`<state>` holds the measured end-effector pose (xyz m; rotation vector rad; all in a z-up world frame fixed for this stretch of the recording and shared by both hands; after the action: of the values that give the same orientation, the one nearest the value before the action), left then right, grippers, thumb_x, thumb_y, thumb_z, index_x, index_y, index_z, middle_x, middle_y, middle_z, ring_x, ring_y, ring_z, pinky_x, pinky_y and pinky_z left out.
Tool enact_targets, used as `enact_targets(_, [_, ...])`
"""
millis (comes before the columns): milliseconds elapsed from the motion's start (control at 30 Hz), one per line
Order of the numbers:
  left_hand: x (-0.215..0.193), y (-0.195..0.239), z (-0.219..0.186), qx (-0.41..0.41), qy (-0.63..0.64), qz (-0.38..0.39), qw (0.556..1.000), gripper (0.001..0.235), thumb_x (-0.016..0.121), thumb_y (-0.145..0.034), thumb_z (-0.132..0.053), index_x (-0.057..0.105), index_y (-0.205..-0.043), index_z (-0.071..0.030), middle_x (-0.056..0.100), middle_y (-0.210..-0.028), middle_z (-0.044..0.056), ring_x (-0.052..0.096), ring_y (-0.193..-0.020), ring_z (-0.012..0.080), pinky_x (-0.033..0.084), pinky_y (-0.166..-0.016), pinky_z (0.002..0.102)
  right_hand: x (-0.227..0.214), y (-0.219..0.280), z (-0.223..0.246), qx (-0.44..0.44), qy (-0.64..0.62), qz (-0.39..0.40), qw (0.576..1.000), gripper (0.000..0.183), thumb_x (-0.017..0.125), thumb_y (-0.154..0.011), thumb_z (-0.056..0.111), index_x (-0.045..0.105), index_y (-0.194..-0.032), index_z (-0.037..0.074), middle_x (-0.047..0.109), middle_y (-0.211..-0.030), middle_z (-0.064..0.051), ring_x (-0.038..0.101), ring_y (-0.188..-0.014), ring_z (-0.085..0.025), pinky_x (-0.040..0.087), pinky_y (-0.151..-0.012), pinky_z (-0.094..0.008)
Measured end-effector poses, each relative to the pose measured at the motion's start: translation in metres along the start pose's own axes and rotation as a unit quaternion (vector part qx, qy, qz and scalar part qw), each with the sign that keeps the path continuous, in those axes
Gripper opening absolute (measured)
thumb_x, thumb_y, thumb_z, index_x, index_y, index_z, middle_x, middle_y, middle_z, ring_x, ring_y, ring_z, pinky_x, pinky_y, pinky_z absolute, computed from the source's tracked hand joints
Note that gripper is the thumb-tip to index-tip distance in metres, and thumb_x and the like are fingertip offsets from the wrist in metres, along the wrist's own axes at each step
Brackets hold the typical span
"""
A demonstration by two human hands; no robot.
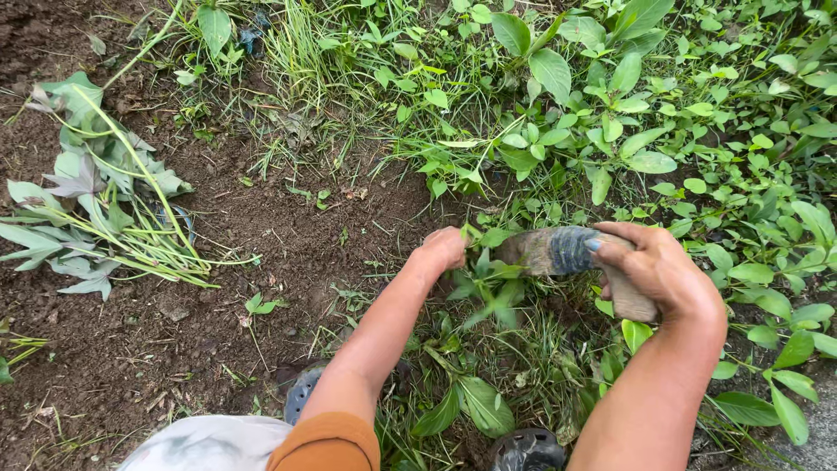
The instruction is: The person uses a hand hoe to loosen soil and remove weeds around small plants in a garden bed. They repeatedly scrape the soil surface, pull out weeds by hand, and place them aside.
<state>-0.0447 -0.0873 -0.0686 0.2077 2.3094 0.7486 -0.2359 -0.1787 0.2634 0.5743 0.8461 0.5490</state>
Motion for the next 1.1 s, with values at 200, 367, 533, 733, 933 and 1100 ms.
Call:
enact_targets(200, [0.028, 0.021, -0.009, 0.069, -0.049, 0.043, 0.995, 0.032, 0.073, -0.084, -0.038, 0.074, -0.113, -0.025, 0.075, -0.103, 0.007, 0.070, -0.094, 0.0279, 0.058, -0.089, 0.039, 0.040, -0.020, -0.017, 0.036, -0.029, 0.050, 0.998, 0.048, 0.065, -0.092, 0.013, 0.063, -0.138, 0.005, 0.069, -0.078, -0.014, 0.062, -0.053, -0.025, 0.050, -0.048, -0.042])
enact_targets(367, [0.017, -0.006, -0.024, 0.203, 0.008, -0.131, 0.970, 0.041, 0.076, -0.081, -0.033, 0.072, -0.118, -0.016, 0.072, -0.110, 0.016, 0.066, -0.098, 0.0377, 0.054, -0.088, 0.047, 0.026, -0.015, -0.013, -0.011, -0.042, 0.025, 0.999, 0.048, 0.066, -0.091, 0.013, 0.065, -0.138, 0.006, 0.068, -0.074, -0.013, 0.061, -0.055, -0.023, 0.051, -0.049, -0.039])
enact_targets(533, [0.021, -0.030, 0.030, -0.030, 0.100, -0.020, 0.994, 0.028, 0.056, -0.090, -0.014, 0.073, -0.112, -0.010, 0.076, -0.103, 0.018, 0.074, -0.088, 0.0300, 0.061, -0.088, 0.040, -0.038, 0.048, 0.014, -0.005, 0.079, -0.070, 0.994, 0.047, 0.071, -0.095, 0.024, 0.065, -0.142, 0.016, 0.071, -0.078, -0.014, 0.065, -0.061, -0.023, 0.052, -0.053, -0.040])
enact_targets(733, [0.010, -0.022, 0.044, -0.043, 0.110, -0.108, 0.987, 0.024, 0.066, -0.088, -0.013, 0.073, -0.107, -0.002, 0.072, -0.103, 0.021, 0.068, -0.091, 0.0344, 0.058, -0.090, 0.041, -0.004, 0.035, 0.024, -0.011, 0.015, -0.044, 0.999, 0.045, 0.066, -0.094, 0.020, 0.069, -0.138, 0.012, 0.071, -0.086, -0.014, 0.062, -0.065, -0.019, 0.052, -0.056, -0.037])
enact_targets(933, [0.037, -0.039, 0.039, 0.121, -0.313, -0.074, 0.939, 0.026, 0.060, -0.092, -0.016, 0.082, -0.079, -0.017, 0.078, -0.088, 0.004, 0.071, -0.091, 0.0257, 0.055, -0.088, 0.042, 0.068, -0.033, -0.023, 0.018, -0.018, 0.030, 0.999, 0.048, 0.067, -0.088, 0.013, 0.064, -0.135, 0.006, 0.074, -0.088, -0.014, 0.062, -0.058, -0.025, 0.051, -0.053, -0.041])
enact_targets(1100, [0.046, -0.048, 0.053, 0.120, -0.307, -0.124, 0.936, 0.022, 0.060, -0.087, -0.021, 0.079, -0.078, -0.016, 0.077, -0.086, 0.004, 0.072, -0.088, 0.0245, 0.056, -0.082, 0.041, -0.011, 0.031, 0.010, -0.030, 0.034, -0.024, 0.999, 0.048, 0.067, -0.091, 0.017, 0.068, -0.139, 0.014, 0.070, -0.084, -0.011, 0.059, -0.059, -0.020, 0.047, -0.050, -0.037])
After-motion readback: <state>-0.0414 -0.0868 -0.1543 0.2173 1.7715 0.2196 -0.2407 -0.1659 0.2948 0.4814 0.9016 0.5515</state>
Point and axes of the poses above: each hand's wrist, its own y-axis away from the middle knuckle, its own x-axis out of the palm, z = x × y, the point moved 7 cm from there along -y, towards the middle knuckle
